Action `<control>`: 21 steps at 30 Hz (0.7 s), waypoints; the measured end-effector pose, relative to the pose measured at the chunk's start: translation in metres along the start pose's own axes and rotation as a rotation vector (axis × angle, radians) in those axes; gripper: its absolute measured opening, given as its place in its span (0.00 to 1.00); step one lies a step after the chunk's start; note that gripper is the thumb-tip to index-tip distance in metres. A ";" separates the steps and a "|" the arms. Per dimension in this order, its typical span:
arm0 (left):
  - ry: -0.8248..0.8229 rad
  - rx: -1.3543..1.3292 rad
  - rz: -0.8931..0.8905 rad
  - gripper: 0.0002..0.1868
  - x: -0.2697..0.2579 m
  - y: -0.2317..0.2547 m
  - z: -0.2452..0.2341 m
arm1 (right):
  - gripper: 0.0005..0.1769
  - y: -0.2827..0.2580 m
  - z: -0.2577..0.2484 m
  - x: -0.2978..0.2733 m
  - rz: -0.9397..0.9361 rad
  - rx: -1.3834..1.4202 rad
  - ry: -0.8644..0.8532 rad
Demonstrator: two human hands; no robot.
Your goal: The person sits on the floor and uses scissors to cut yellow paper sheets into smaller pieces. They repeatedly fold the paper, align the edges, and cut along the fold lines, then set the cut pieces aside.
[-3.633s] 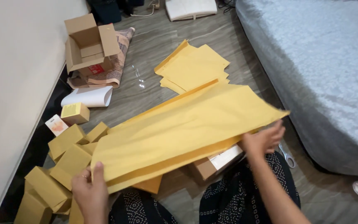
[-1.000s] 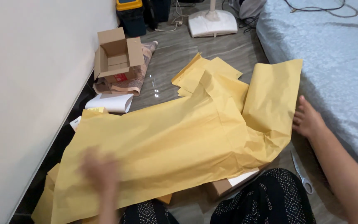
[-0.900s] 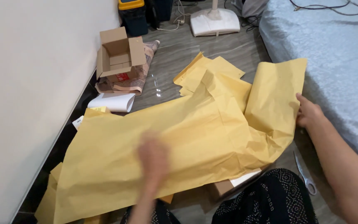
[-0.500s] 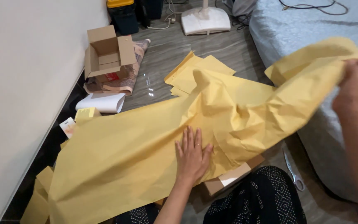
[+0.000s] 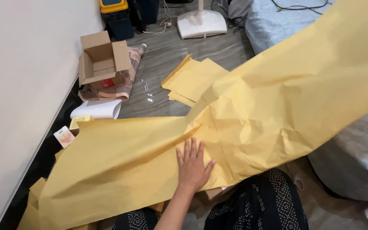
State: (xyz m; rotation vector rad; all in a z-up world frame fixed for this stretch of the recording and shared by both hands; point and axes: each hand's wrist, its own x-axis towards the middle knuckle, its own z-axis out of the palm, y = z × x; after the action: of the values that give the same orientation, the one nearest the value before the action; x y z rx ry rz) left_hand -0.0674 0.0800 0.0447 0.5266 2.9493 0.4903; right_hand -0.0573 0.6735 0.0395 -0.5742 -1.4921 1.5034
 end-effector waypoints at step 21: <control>-0.015 0.107 -0.136 0.41 0.037 -0.033 -0.001 | 0.28 0.043 -0.010 0.008 0.392 -0.008 -0.065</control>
State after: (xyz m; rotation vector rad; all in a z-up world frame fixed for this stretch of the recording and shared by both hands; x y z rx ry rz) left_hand -0.1129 0.0641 0.0326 0.3346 2.9833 0.3138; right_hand -0.0646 0.6913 -0.0004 -0.8673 -1.4935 1.8287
